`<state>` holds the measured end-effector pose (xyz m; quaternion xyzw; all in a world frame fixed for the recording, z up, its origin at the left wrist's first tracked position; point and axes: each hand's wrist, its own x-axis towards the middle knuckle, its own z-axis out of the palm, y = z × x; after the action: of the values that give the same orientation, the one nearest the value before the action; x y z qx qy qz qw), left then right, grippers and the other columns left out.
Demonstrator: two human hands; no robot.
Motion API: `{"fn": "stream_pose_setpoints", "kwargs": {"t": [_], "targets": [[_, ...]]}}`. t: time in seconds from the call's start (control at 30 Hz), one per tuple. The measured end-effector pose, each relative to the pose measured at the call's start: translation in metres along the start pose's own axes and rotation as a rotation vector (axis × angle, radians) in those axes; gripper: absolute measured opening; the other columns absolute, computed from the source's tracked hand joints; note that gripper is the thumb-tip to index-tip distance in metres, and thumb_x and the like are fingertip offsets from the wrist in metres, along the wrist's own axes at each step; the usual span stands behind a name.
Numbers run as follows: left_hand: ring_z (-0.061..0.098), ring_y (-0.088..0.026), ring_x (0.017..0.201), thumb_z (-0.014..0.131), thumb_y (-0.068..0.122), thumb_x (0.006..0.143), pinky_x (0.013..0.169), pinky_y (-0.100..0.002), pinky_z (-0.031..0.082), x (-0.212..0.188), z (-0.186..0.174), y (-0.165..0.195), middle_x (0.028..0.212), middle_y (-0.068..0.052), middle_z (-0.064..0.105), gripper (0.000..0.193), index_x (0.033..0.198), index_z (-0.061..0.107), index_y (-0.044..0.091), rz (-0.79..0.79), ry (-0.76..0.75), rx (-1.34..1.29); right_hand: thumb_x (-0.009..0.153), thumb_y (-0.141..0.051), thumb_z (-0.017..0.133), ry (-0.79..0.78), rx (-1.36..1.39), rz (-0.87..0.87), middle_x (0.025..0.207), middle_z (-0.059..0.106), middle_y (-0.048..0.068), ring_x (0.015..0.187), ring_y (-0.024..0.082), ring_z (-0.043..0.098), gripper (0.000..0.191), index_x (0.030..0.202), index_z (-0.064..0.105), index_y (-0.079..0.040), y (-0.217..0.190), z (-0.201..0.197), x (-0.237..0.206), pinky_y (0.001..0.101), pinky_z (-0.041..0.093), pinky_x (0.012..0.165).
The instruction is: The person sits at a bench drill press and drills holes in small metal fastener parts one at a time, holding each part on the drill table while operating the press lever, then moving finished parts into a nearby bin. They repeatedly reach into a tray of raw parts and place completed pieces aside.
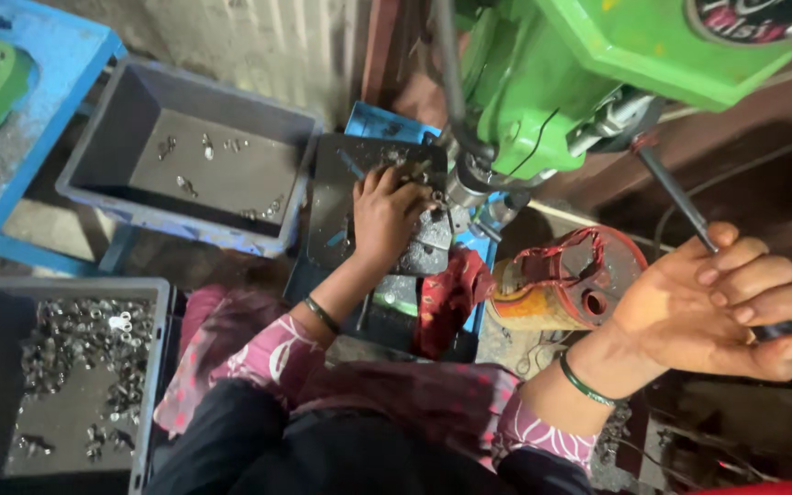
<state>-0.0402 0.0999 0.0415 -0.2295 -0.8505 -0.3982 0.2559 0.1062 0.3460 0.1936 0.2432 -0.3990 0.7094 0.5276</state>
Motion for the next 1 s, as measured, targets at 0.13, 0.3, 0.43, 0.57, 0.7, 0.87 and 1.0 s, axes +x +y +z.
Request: {"fn": "stream_pose_setpoints", "kwargs": {"t": [0.13, 0.3, 0.43, 0.57, 0.7, 0.87, 1.0], "targets": [[0.058, -0.032, 0.121, 0.081, 0.026, 0.079, 0.101, -0.049, 0.042, -0.003, -0.002, -0.006, 0.126, -0.004, 0.067, 0.037, 0.114, 0.071, 0.019, -0.023, 0.039, -0.041, 0.102, -0.044, 0.047, 0.007, 0.032, 0.005, 0.069, 0.037, 0.002, 0.066, 0.016, 0.041, 0.037, 0.087, 0.039, -0.012, -0.002, -0.001, -0.004, 0.0356, 0.049, 0.088], [0.059, -0.034, 0.113, 0.078, 0.024, 0.088, 0.098, -0.049, 0.043, -0.004, -0.013, -0.023, 0.119, -0.009, 0.068, 0.051, 0.133, 0.06, 0.009, -0.156, 0.083, -0.127, 0.102, -0.046, 0.046, -0.032, 0.004, 0.0, 0.068, 0.036, 0.002, 0.066, 0.017, 0.041, 0.038, 0.087, 0.037, -0.012, -0.001, -0.009, -0.006, 0.0341, 0.047, 0.084], [0.063, -0.038, 0.098, 0.074, 0.024, 0.092, 0.088, -0.049, 0.048, -0.003, -0.014, -0.033, 0.105, -0.014, 0.069, 0.044, 0.13, 0.059, 0.007, -0.207, 0.169, -0.135, 0.101, -0.054, 0.043, -0.152, -0.054, -0.036, 0.071, 0.034, 0.0, 0.065, 0.014, 0.037, 0.043, 0.087, 0.033, -0.015, 0.009, -0.033, 0.014, 0.0298, 0.044, 0.075], [0.066, -0.04, 0.084, 0.072, 0.037, 0.099, 0.077, -0.052, 0.049, 0.005, 0.003, -0.031, 0.085, -0.019, 0.068, 0.034, 0.1, 0.063, 0.004, -0.3, -0.038, -0.024, 0.11, -0.039, 0.042, -0.184, -0.112, 0.065, 0.075, 0.029, -0.001, 0.069, 0.013, 0.03, 0.034, 0.086, 0.034, -0.017, 0.033, -0.081, 0.092, 0.0273, 0.033, 0.07], [0.068, -0.041, 0.077, 0.065, 0.042, 0.098, 0.069, -0.05, 0.051, 0.007, 0.023, -0.023, 0.079, -0.021, 0.071, 0.037, 0.094, 0.076, 0.007, -0.328, -0.198, -0.119, 0.117, -0.021, 0.04, -0.165, -0.076, 0.239, 0.076, 0.028, 0.001, 0.072, 0.015, 0.029, 0.034, 0.085, 0.036, -0.011, 0.064, -0.121, 0.149, 0.0298, 0.03, 0.08], [0.073, -0.024, 0.07, 0.064, 0.04, 0.098, 0.068, -0.037, 0.054, 0.001, 0.028, -0.038, 0.078, -0.013, 0.078, 0.039, 0.09, 0.077, 0.004, -0.57, -0.374, -0.506, 0.118, -0.02, 0.04, -0.188, -0.049, 0.294, 0.077, 0.03, 0.001, 0.071, 0.013, 0.03, 0.033, 0.087, 0.037, -0.011, 0.071, -0.12, 0.16, 0.0283, 0.029, 0.075], [0.075, -0.011, 0.078, 0.075, 0.025, 0.09, 0.072, -0.031, 0.057, -0.009, 0.016, -0.042, 0.087, -0.008, 0.08, 0.025, 0.103, 0.078, 0.005, -0.451, -0.175, -0.615, 0.118, -0.021, 0.04, -0.184, -0.051, 0.306, 0.077, 0.03, 0.001, 0.071, 0.013, 0.03, 0.032, 0.087, 0.038, -0.011, 0.063, -0.106, 0.154, 0.0285, 0.03, 0.075]]}}
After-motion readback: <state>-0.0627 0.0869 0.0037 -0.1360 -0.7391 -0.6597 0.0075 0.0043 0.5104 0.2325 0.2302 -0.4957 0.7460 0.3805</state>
